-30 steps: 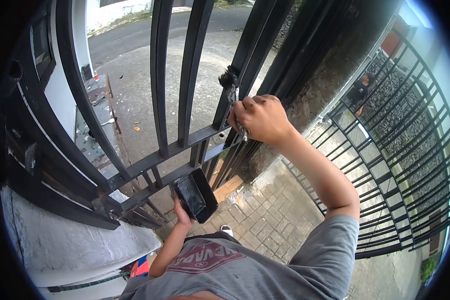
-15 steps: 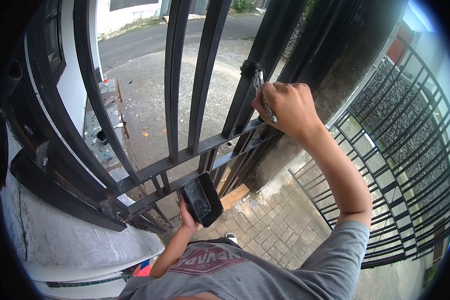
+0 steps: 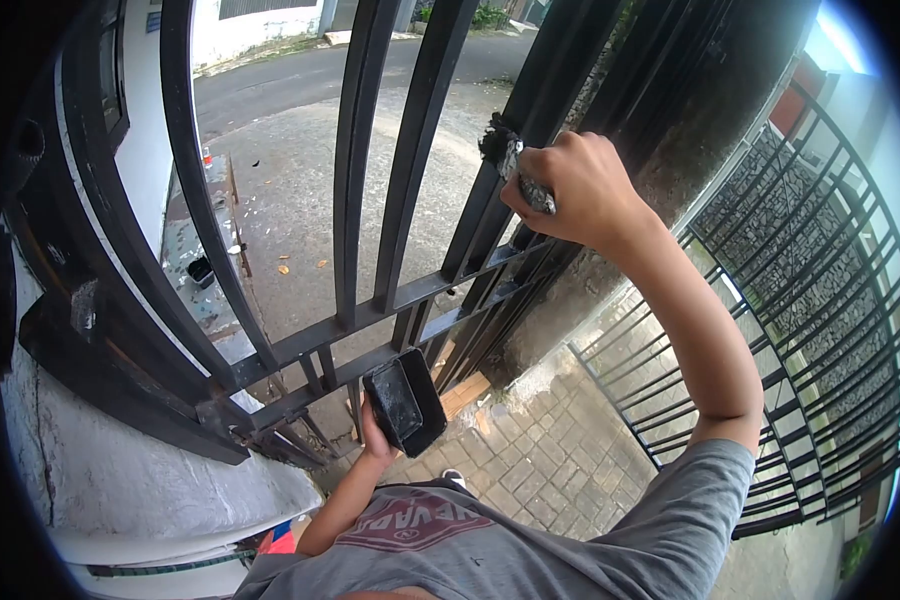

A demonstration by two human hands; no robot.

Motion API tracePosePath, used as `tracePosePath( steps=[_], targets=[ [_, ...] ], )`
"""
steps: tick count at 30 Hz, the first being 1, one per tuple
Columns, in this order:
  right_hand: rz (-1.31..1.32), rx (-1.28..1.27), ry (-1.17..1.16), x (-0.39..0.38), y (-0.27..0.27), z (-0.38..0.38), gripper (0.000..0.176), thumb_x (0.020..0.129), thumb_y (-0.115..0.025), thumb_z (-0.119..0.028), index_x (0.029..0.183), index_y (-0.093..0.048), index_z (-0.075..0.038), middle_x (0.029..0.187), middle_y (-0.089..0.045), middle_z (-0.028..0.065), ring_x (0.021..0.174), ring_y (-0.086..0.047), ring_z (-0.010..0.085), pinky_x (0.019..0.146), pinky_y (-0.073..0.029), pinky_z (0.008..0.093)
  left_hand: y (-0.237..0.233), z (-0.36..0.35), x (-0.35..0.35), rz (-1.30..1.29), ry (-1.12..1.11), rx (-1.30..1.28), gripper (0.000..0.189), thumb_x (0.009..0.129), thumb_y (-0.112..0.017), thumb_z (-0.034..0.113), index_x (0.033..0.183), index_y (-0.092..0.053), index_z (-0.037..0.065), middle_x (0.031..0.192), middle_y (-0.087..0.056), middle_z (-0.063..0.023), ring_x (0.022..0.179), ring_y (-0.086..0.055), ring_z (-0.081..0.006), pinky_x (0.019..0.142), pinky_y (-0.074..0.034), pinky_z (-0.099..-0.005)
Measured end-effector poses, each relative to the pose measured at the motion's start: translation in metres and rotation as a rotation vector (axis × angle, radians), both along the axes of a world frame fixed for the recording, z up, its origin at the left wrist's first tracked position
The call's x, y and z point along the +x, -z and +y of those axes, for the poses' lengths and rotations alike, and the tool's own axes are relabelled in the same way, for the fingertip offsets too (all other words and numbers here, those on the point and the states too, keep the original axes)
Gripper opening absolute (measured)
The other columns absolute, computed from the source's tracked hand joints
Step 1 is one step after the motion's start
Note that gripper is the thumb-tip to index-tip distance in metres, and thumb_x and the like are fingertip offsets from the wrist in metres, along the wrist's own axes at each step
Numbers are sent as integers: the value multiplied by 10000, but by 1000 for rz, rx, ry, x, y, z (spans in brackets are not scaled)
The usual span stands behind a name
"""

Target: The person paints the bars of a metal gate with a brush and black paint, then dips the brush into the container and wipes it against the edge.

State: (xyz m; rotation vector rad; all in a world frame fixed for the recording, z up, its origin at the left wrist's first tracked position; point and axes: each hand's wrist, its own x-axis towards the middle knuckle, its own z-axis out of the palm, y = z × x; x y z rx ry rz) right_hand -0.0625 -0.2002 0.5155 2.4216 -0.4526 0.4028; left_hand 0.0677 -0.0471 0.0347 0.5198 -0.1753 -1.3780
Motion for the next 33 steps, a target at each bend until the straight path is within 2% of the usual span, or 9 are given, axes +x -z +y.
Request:
tracePosePath(
  steps=[5,7,10,15,21,25,29,31,33],
  targets=[
    [-398,-193,-38,5,-49,-7,309,814,-778,-287,621,-664,-75,504,-576,83,453,-583,254,469,-447,359,-12,5,1,-12,-35,14,691,1035,-355,624,1468,-461,97,1402,-584,-87,1248,-594,-227,1077,-461,-379],
    [-313,-262,16,9,-52,4,294,812,-780,-279,637,-676,-67,507,-574,87,470,-593,266,479,-456,365,-5,5,0,17,-37,13,686,1036,-356,622,1462,-468,96,1394,-590,-86,1242,-597,-225,1074,-462,-378],
    [4,-79,26,12,-38,8,250,820,-769,-264,675,-691,-75,524,-585,80,506,-608,273,495,-465,385,5,4,0,12,-49,6,686,1034,-360,626,1465,-472,105,1391,-594,-82,1241,-599,-222,1075,-462,-375],
    [-366,-377,-29,3,-75,4,290,829,-778,-255,648,-661,-61,514,-567,86,404,-490,251,441,-379,354,-4,2,-2,33,-21,21,704,1026,-366,643,1479,-465,112,1393,-596,-76,1241,-600,-222,1072,-464,-367],
    [46,-14,-85,6,-48,6,256,815,-750,-197,640,-645,-42,555,-577,116,510,-539,321,542,-439,402,-16,1,-4,-2,21,22,739,1015,-358,673,1479,-467,109,1395,-593,-74,1252,-588,-209,1078,-456,-366],
    [-384,-261,-59,-3,-79,9,232,831,-759,-231,681,-677,-75,527,-582,92,439,-548,264,478,-434,366,-27,6,-6,-67,6,22,729,1021,-348,659,1474,-469,100,1389,-597,-70,1243,-591,-208,1078,-453,-360],
    [-113,-309,12,-1,-66,19,199,825,-760,-221,707,-666,-90,500,-518,73,449,-499,252,479,-394,386,-19,7,-5,-24,-11,5,721,1025,-343,653,1469,-474,99,1391,-599,-71,1253,-589,-207,1086,-446,-360],
    [94,-106,-66,2,-54,8,246,823,-749,-222,653,-644,-80,512,-527,76,483,-514,268,507,-413,396,-18,7,-4,-6,1,1,714,1026,-348,648,1474,-472,106,1402,-592,-71,1260,-585,-207,1089,-443,-363],
    [-40,-140,12,3,-53,17,283,821,-757,-247,636,-638,-68,532,-570,85,485,-553,268,508,-443,389,-20,8,-2,-8,-2,14,712,1026,-353,646,1478,-468,107,1408,-589,-72,1262,-584,-209,1091,-441,-363]
  ],
)
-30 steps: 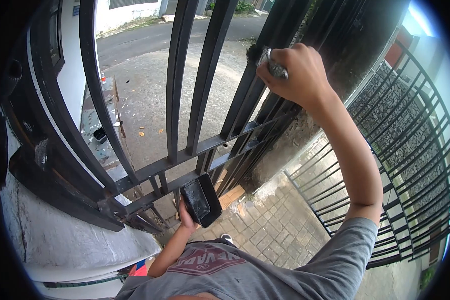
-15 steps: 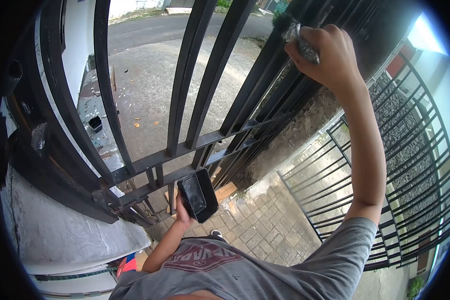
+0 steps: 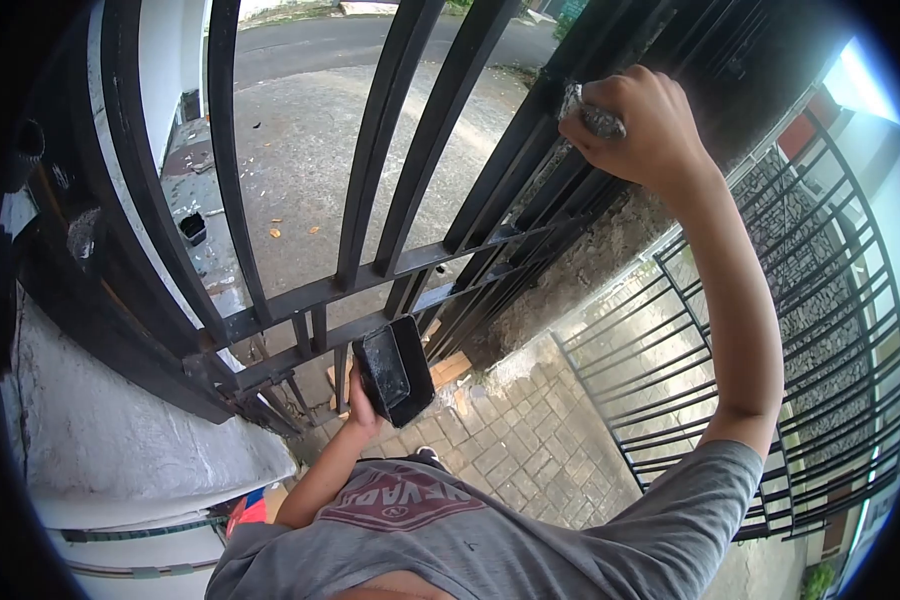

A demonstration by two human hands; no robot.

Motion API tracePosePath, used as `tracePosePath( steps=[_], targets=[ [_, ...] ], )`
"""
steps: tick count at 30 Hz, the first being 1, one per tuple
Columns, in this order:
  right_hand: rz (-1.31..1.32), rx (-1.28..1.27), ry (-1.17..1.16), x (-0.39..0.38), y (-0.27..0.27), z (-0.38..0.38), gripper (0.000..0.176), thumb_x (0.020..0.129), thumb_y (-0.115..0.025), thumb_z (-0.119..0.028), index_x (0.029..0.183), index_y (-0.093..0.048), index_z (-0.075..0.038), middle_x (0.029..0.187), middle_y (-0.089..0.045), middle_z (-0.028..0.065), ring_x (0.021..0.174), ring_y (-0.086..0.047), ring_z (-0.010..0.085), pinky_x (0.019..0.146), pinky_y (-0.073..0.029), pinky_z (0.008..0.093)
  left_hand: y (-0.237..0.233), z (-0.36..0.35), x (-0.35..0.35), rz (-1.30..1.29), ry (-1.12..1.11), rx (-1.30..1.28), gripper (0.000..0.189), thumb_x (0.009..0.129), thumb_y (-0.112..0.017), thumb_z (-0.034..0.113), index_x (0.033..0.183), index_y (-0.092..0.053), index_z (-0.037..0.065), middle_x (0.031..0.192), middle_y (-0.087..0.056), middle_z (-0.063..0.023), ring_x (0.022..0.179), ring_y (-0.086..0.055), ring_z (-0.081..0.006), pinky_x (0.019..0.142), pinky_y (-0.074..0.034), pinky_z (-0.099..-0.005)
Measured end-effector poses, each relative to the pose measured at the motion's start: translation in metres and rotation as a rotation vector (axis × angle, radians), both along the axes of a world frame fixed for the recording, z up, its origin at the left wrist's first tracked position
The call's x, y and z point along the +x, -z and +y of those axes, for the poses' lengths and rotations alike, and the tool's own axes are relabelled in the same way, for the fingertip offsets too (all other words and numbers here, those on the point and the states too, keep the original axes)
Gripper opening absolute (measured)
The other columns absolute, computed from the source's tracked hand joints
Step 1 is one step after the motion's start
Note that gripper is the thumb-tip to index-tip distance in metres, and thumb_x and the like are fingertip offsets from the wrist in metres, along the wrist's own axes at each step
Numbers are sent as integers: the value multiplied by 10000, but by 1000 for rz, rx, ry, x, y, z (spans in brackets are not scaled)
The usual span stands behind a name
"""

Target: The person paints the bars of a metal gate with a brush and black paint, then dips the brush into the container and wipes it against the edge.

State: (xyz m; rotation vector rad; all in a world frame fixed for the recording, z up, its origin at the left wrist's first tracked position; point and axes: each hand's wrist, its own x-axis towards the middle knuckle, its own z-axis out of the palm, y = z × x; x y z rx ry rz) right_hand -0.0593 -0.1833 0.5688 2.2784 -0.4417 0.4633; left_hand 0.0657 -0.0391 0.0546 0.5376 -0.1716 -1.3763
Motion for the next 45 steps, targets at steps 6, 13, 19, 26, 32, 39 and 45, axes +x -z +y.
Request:
tracePosePath(
  steps=[6,13,19,26,32,39,45],
  targets=[
    [-253,-267,-76,-12,-45,-9,294,845,-754,-272,673,-664,-52,518,-550,99,439,-528,257,477,-416,394,4,5,3,-15,-24,-56,747,1016,-363,663,1477,-470,85,1417,-583,-76,1273,-575,-213,1109,-420,-362],
    [23,-33,-42,-10,-30,15,225,847,-729,-157,700,-610,-35,592,-550,116,505,-530,287,516,-435,373,6,5,4,-28,-41,-41,767,1000,-392,682,1461,-488,76,1407,-589,-79,1259,-575,-208,1090,-426,-357],
    [-182,-292,-19,-13,-42,10,214,841,-751,-151,712,-623,-38,609,-595,103,509,-543,269,514,-431,368,2,6,0,-45,-52,-26,773,987,-416,692,1440,-507,73,1374,-610,-71,1229,-592,-199,1068,-444,-349],
    [169,50,234,-1,-6,18,190,835,-761,-255,795,-722,-74,656,-643,124,634,-642,332,638,-525,422,1,11,-4,-17,-19,-35,764,988,-409,693,1434,-513,81,1362,-618,-74,1195,-614,-196,1037,-475,-349],
    [-535,-480,-212,-44,-72,-18,206,894,-747,-263,859,-731,-61,669,-677,125,584,-667,271,567,-502,367,-3,16,-5,0,1,13,761,992,-395,693,1437,-509,86,1361,-619,-74,1200,-616,-200,1042,-479,-353],
    [-12,145,-88,-14,-1,-2,285,854,-738,-306,720,-674,-63,574,-622,85,525,-635,281,536,-498,380,1,9,-9,-31,-97,-50,678,1030,-373,625,1456,-486,109,1407,-584,-75,1251,-590,-221,1082,-456,-371],
    [-29,-46,-27,-20,36,-14,355,833,-744,-381,660,-676,-78,562,-626,98,516,-642,275,517,-506,389,14,4,-8,46,-61,-17,706,1010,-392,638,1483,-458,118,1445,-554,-73,1295,-565,-247,1101,-449,-404]
  ],
)
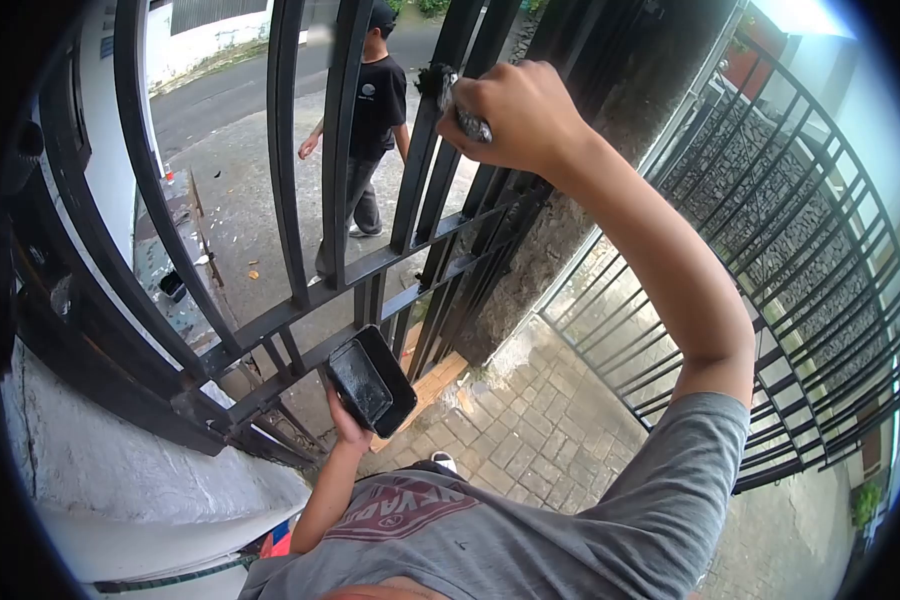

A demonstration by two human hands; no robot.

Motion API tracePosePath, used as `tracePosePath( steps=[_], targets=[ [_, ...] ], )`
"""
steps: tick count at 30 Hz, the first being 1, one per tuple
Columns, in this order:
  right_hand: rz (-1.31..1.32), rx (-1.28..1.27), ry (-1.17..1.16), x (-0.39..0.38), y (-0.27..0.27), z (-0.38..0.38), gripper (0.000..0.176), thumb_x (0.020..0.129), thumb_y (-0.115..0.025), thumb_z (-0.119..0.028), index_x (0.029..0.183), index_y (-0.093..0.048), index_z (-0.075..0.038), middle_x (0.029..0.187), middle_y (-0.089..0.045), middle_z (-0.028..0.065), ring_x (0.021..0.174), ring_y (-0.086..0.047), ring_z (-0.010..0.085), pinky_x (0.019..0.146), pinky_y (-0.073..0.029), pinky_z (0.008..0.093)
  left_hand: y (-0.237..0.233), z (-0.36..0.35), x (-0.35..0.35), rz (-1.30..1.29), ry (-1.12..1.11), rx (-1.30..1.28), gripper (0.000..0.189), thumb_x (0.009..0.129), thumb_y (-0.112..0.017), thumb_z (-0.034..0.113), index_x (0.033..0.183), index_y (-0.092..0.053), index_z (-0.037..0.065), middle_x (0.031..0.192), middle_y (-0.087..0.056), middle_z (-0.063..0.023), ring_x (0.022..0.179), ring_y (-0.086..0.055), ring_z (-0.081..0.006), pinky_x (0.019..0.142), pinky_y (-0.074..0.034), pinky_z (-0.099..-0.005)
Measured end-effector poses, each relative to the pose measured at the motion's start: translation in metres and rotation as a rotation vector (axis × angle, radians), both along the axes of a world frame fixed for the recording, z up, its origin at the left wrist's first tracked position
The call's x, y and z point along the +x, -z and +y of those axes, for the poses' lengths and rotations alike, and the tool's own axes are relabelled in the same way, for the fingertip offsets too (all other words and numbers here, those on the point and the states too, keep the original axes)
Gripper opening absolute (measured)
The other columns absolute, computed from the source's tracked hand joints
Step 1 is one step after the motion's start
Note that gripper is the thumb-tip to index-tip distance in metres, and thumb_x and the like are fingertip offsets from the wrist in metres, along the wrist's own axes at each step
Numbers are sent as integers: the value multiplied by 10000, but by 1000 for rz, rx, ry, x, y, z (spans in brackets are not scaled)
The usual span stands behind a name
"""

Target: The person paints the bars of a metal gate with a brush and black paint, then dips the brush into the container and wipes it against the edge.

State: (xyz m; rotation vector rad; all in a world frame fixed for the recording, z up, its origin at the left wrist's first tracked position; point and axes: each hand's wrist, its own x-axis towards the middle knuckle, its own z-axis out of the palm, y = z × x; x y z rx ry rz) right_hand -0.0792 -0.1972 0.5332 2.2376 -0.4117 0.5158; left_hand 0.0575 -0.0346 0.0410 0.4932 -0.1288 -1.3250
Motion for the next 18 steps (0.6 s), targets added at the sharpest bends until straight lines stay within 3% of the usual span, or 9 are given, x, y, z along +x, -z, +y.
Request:
tracePosePath(
  steps=[3,7,9,11,12,13,15,17,18],
  targets=[
    [-333,-214,-174,-3,-40,-16,320,848,-742,-380,705,-716,-96,600,-666,58,528,-661,246,524,-526,368,-1,0,-2,37,1,16,650,1041,-379,588,1477,-469,115,1446,-550,-64,1303,-546,-240,1114,-418,-393],
    [-97,-150,-62,10,-19,-2,262,820,-762,-299,655,-666,-121,595,-651,38,524,-657,224,486,-497,342,-3,-4,-5,-2,1,-9,674,1038,-385,592,1509,-426,111,1491,-506,-74,1347,-504,-250,1143,-383,-399],
    [155,85,-45,17,-4,6,245,823,-717,-276,662,-676,-96,579,-638,68,543,-662,248,507,-501,360,-2,-3,-5,-8,9,-22,688,1037,-387,595,1524,-404,109,1514,-482,-79,1368,-483,-255,1154,-369,-402],
    [197,274,71,27,17,7,261,813,-725,-303,706,-721,-65,601,-654,106,572,-671,286,556,-536,376,8,-5,-7,-1,9,-27,704,1033,-384,605,1531,-394,109,1525,-469,-82,1375,-476,-259,1158,-366,-405],
    [269,209,284,34,13,7,283,806,-734,-327,745,-749,-51,629,-669,134,605,-682,316,607,-568,385,13,-4,-7,4,13,-32,704,1033,-383,607,1531,-394,109,1526,-468,-82,1376,-476,-260,1158,-366,-406],
    [75,290,142,30,6,-7,292,807,-740,-340,751,-747,-53,640,-682,116,622,-695,305,623,-582,396,12,-4,-6,3,17,-34,705,1033,-382,609,1531,-395,109,1527,-467,-82,1376,-476,-260,1159,-366,-407],
    [-181,109,24,28,-21,-18,290,820,-746,-348,757,-749,-64,637,-684,87,631,-702,284,627,-586,392,14,0,-6,8,22,-6,705,1034,-377,612,1529,-398,111,1520,-477,-78,1370,-484,-263,1153,-376,-408],
    [-307,-173,-30,30,-52,-14,279,833,-750,-322,722,-721,-67,649,-682,99,612,-692,282,564,-550,395,19,1,-5,11,15,19,703,1033,-373,614,1525,-407,112,1511,-488,-76,1363,-492,-262,1148,-383,-408],
    [-310,-335,-171,30,-69,-12,247,850,-743,-302,747,-714,-79,644,-672,78,600,-684,262,513,-525,385,16,2,-5,2,-1,34,698,1027,-377,621,1503,-434,113,1478,-518,-73,1334,-521,-258,1130,-407,-407]
  ],
)
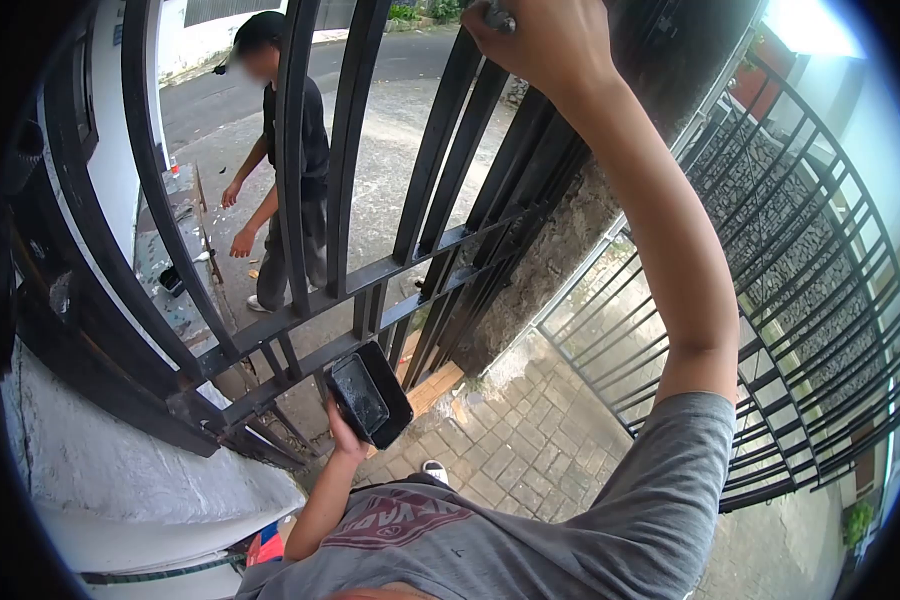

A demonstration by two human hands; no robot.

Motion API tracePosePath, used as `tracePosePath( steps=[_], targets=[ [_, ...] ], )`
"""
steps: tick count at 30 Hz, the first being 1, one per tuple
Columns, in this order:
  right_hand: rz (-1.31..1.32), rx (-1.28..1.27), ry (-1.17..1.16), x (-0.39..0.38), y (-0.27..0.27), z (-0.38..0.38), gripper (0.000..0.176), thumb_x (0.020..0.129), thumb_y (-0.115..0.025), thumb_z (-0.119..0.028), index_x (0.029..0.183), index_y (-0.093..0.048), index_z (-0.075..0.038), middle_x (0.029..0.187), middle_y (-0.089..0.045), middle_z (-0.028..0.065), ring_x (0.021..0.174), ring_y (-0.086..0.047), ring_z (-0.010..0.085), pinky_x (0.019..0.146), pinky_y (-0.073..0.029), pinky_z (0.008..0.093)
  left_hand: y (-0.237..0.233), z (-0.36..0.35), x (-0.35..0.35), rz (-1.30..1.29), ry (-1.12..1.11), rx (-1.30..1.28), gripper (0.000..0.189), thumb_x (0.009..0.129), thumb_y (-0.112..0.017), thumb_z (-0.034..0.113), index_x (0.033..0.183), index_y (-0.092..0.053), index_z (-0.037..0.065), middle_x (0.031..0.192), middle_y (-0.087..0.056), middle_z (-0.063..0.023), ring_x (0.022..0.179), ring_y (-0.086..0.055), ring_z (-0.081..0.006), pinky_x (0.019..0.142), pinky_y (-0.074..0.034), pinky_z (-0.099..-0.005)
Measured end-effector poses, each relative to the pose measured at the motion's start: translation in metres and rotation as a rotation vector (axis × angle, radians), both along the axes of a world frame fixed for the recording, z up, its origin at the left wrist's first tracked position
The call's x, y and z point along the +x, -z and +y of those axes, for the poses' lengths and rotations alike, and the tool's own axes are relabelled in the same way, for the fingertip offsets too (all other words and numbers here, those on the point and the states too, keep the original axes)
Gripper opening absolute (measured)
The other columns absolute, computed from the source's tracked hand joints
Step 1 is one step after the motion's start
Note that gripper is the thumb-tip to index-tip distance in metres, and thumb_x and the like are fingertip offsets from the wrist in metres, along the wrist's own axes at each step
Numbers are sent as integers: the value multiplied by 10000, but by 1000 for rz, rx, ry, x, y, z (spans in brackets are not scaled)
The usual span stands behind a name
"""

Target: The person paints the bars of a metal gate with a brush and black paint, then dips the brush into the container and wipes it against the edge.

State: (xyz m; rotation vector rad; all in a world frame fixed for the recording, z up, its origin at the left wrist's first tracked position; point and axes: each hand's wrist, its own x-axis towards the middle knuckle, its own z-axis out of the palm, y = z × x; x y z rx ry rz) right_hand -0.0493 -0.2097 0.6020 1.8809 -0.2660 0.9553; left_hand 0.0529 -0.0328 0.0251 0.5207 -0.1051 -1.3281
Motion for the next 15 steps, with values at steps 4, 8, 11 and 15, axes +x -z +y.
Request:
tracePosePath(
  steps=[4,8,11,15],
  targets=[
    [257,73,89,5,19,-8,237,860,-737,-318,793,-727,-90,638,-665,70,593,-679,277,545,-538,393,-13,3,1,-4,-29,50,694,1012,-388,636,1459,-490,115,1410,-581,-66,1272,-581,-251,1097,-451,-404],
    [496,375,248,14,50,-8,299,858,-730,-372,801,-744,-78,666,-686,127,652,-706,336,642,-589,414,-11,0,2,-23,-47,-1,686,1019,-368,630,1465,-489,123,1420,-579,-63,1293,-569,-252,1103,-443,-400],
    [102,250,170,5,-5,-9,293,852,-730,-364,794,-748,-78,673,-696,127,658,-715,326,656,-598,406,-14,4,6,-42,-4,-27,727,1023,-355,646,1535,-392,130,1519,-482,-79,1364,-503,-261,1141,-404,-400],
    [-27,-95,39,-3,-55,-8,223,849,-753,-283,781,-700,-77,574,-628,115,509,-624,328,491,-487,392,-9,-3,7,-24,-27,17,712,1021,-366,640,1512,-419,128,1496,-503,-72,1348,-512,-253,1140,-400,-395]
  ],
)
